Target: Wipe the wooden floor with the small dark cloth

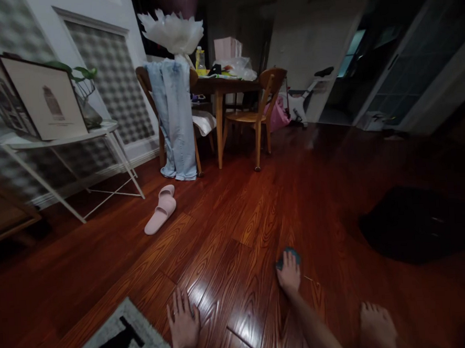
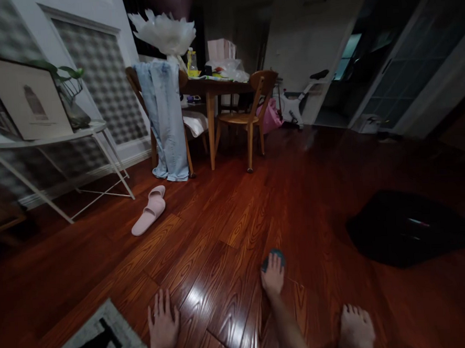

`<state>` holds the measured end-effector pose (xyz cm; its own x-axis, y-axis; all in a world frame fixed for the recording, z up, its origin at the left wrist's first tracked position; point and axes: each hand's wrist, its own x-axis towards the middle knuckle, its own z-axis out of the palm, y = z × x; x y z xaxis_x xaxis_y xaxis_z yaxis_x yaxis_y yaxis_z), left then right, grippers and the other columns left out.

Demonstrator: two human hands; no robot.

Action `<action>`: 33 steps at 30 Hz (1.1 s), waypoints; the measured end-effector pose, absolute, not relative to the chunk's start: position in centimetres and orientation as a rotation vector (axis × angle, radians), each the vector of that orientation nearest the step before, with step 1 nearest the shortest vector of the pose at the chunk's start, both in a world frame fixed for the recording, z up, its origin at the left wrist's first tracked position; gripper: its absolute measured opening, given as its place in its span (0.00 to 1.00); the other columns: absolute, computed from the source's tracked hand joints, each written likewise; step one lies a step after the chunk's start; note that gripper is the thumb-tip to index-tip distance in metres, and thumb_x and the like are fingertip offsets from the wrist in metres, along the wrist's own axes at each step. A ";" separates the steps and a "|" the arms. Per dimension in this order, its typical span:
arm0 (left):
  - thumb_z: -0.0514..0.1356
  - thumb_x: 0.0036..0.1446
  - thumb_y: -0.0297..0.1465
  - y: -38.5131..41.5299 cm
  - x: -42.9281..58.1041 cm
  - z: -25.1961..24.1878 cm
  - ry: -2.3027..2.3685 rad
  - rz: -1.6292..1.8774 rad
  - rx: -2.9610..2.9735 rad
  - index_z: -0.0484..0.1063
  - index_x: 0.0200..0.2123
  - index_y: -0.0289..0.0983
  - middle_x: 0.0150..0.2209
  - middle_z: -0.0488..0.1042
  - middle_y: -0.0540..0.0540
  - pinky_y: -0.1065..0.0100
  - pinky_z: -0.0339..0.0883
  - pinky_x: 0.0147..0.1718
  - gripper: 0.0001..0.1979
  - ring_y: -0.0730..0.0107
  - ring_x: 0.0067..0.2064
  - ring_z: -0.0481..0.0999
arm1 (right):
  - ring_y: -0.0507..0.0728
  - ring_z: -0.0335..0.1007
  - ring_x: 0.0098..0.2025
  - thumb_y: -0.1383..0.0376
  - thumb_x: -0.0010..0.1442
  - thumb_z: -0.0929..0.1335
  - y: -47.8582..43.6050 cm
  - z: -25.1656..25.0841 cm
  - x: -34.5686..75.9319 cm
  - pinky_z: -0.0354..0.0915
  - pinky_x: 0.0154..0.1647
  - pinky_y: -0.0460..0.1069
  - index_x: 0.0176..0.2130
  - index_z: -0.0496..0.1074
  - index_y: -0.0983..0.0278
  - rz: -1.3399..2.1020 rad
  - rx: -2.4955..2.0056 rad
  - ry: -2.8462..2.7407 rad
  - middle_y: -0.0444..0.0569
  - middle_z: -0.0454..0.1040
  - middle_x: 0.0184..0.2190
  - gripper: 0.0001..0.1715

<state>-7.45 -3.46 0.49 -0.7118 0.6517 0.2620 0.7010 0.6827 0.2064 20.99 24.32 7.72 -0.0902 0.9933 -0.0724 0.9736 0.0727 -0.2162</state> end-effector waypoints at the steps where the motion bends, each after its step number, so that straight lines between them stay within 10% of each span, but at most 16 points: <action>1: 0.44 0.64 0.35 -3.5 -7.4 0.3 -2.718 -0.436 -1.102 0.63 0.68 0.33 0.71 0.64 0.36 0.45 0.43 0.74 0.31 0.55 0.73 0.58 | 0.70 0.39 0.78 0.64 0.65 0.54 25.0 7.5 21.8 0.44 0.75 0.68 0.73 0.48 0.81 0.288 -2.140 -2.130 0.72 0.47 0.75 0.43; 17: 0.49 0.63 0.33 -4.0 -6.9 -1.8 -2.660 -0.417 -1.109 0.59 0.70 0.36 0.70 0.65 0.37 0.42 0.44 0.74 0.32 0.55 0.74 0.57 | 0.79 0.39 0.76 0.60 0.69 0.56 31.0 6.3 11.9 0.44 0.72 0.72 0.71 0.47 0.88 0.252 -2.174 -1.789 0.81 0.47 0.73 0.43; 33: 0.51 0.61 0.31 -4.6 -6.2 -2.6 -2.756 -0.415 -1.106 0.48 0.73 0.39 0.73 0.61 0.39 0.39 0.44 0.74 0.37 0.52 0.75 0.54 | 0.63 0.35 0.78 0.52 0.67 0.68 17.6 7.1 -15.4 0.37 0.77 0.62 0.72 0.58 0.58 0.750 -0.402 -2.981 0.57 0.43 0.77 0.40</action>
<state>-6.24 -4.56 -2.63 -0.7190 0.6549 0.2327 0.6944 0.6910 0.2008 -15.44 17.64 7.07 -0.9656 0.2591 -0.0231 0.2392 0.8494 -0.4705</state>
